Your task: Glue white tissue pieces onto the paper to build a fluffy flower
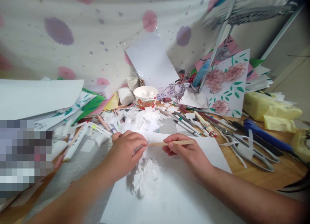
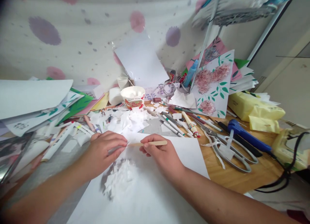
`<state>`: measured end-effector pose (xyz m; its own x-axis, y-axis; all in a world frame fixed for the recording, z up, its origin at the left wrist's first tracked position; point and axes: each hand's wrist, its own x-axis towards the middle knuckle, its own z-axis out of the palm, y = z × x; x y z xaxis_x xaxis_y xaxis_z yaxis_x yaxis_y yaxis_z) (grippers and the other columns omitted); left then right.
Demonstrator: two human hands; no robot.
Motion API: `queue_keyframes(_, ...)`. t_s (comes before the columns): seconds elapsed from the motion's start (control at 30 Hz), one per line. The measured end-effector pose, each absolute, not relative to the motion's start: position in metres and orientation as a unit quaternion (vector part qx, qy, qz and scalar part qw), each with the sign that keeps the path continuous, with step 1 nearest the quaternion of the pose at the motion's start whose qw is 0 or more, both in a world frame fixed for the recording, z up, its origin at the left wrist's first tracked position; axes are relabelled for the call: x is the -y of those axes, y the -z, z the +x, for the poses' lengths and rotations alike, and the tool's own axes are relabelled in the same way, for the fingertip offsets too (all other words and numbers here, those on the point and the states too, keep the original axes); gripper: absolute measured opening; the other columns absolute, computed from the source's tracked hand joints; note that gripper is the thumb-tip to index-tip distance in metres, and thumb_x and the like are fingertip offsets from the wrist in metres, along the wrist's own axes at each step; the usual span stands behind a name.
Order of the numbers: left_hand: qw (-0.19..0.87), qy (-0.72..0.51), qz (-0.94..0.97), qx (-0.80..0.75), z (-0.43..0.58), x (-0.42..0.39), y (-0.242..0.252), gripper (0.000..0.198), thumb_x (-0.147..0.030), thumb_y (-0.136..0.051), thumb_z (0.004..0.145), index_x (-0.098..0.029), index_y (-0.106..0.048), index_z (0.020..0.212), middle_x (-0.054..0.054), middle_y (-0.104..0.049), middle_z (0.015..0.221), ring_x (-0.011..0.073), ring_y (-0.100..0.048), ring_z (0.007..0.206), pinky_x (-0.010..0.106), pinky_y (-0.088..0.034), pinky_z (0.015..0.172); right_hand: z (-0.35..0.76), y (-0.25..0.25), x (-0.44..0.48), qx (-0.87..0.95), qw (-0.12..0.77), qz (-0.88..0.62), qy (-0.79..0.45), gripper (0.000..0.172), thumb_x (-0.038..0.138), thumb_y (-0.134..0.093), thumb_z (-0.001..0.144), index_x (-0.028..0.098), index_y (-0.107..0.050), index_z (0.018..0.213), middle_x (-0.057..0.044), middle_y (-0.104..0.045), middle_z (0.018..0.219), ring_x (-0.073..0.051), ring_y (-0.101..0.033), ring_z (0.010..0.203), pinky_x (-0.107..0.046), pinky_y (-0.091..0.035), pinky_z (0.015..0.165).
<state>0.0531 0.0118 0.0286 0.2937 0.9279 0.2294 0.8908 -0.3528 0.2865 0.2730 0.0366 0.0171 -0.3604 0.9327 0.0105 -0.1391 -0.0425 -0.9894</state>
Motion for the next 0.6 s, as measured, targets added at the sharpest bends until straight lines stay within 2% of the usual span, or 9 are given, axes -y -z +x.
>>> queue_keyframes(0.1,0.067,-0.212,0.799,-0.559,0.054,-0.010,-0.032,0.024,-0.020,-0.045,0.090,-0.027,-0.068,0.089,-0.001,-0.072,0.101,0.0234,-0.059,0.098,0.044,-0.030,0.083,0.277,-0.020,-0.033,0.556,0.444,-0.343,-0.613,0.019,0.037,-0.073,0.080,0.018,-0.069,0.084,-0.003,-0.070,0.072,-0.017,-0.068,0.073,-0.028,-0.049,0.066)
queue_keyframes(0.3,0.174,-0.286,0.817,-0.469,0.062,0.006,-0.053,0.012,-0.015,-0.055,0.083,-0.023,-0.064,0.079,-0.001,-0.069,0.093,0.0191,-0.059,0.094,0.039,-0.038,0.088,0.298,-0.040,-0.012,0.580,0.469,-0.288,-0.601,0.006,0.029,-0.071,0.085,0.023,-0.074,0.084,0.000,-0.071,0.076,-0.013,-0.064,0.073,-0.023,-0.048,0.069)
queue_keyframes(0.43,0.252,-0.272,0.830,-0.416,0.066,0.013,-0.063,0.001,-0.022,-0.061,0.082,-0.022,-0.062,0.083,0.000,-0.064,0.091,0.0182,-0.057,0.094,0.035,-0.040,0.090,0.305,-0.059,0.000,0.596,0.467,-0.285,-0.588,0.006,0.021,-0.068,0.085,0.024,-0.074,0.082,0.002,-0.069,0.072,-0.012,-0.064,0.070,-0.020,-0.047,0.063)
queue_keyframes(0.6,0.265,-0.185,0.820,-0.473,0.065,0.010,-0.060,0.012,-0.027,-0.057,0.084,-0.021,-0.061,0.074,0.000,-0.062,0.085,0.0178,-0.057,0.085,0.032,-0.043,0.080,0.297,-0.058,-0.003,0.608,0.429,-0.334,-0.579,0.006,0.018,-0.064,0.079,0.018,-0.068,0.074,0.000,-0.067,0.066,-0.014,-0.066,0.064,-0.023,-0.049,0.059)
